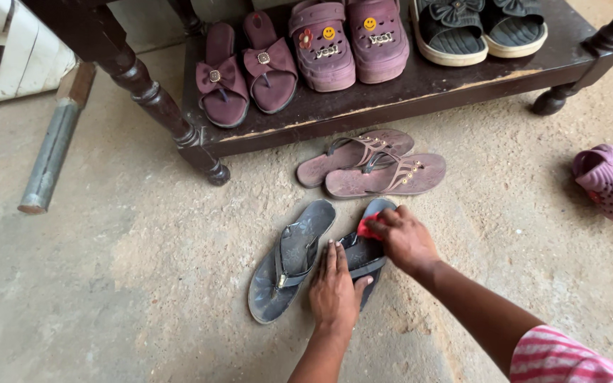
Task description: The person wipes several pairs of sandals and flip-flops with a red cloth, then places them on a two-tier shoe rack. The person handles each pair one at a time, wiping the soles and straps before arranging them on the lower shelf.
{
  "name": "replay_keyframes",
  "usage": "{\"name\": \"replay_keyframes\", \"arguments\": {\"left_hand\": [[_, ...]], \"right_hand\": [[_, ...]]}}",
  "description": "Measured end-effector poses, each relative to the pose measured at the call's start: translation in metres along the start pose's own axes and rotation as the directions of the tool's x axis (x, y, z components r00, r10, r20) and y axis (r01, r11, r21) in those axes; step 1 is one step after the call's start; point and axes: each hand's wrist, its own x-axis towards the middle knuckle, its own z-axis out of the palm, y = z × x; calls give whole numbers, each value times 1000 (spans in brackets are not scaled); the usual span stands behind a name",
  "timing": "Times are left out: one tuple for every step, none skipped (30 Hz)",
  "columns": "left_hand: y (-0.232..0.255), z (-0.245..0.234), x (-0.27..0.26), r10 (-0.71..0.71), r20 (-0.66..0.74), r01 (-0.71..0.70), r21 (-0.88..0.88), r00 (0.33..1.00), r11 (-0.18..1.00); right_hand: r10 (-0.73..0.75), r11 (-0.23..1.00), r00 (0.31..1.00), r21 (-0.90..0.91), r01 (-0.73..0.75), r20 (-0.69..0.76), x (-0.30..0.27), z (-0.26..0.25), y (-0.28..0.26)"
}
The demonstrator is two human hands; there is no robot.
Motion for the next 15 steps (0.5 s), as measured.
{"name": "replay_keyframes", "arguments": {"left_hand": [[-2,2,2,2,-4,-2,1,1000,1000],[-3,3,3,5,-8,-5,1,1000,1000],[-3,4,4,11,-8,-11,-3,1000,1000],[-2,3,5,18,-8,-18,-8,1000,1000],[-1,1,5,25,-8,-25,-14,1000,1000],[0,-1,5,-6,53,7,-11,999,1000],[3,-4,6,-35,113,37,-8,993,999],[5,-8,6,-65,172,67,-3,983,998],[9,-11,5,-65,164,67,-2,984,998],[12,-14,4,-65,156,67,-2,986,998],[15,-16,3,-66,148,67,-3,987,998],[19,-18,4,-77,166,72,35,983,997],[22,-20,7,-87,184,75,74,979,994],[25,-22,10,-98,201,76,113,975,991],[26,-23,11,-86,186,63,126,979,990]], "right_hand": [[6,1000,1000,-26,-6,-14,5,-2,3],[19,999,999,-32,-20,-28,10,-4,7],[31,999,999,-38,-33,-42,15,-6,11],[44,998,997,-43,-46,-56,20,-7,12],[105,994,994,-30,-105,-19,24,-7,13],[165,986,986,-20,-164,18,27,-7,13],[225,974,973,-13,-225,54,29,-6,12],[218,976,976,-7,-218,17,30,-5,10],[212,977,977,-3,-212,-19,28,-3,8],[205,979,977,2,-205,-55,26,-2,6],[137,991,989,2,-137,-47,22,-1,6],[69,998,997,3,-69,-39,17,0,6],[1,1000,999,5,-1,-34,13,-1,8],[-15,1000,1000,-5,15,6,8,-2,11],[-31,999,998,-13,32,47,3,-3,16]]}}
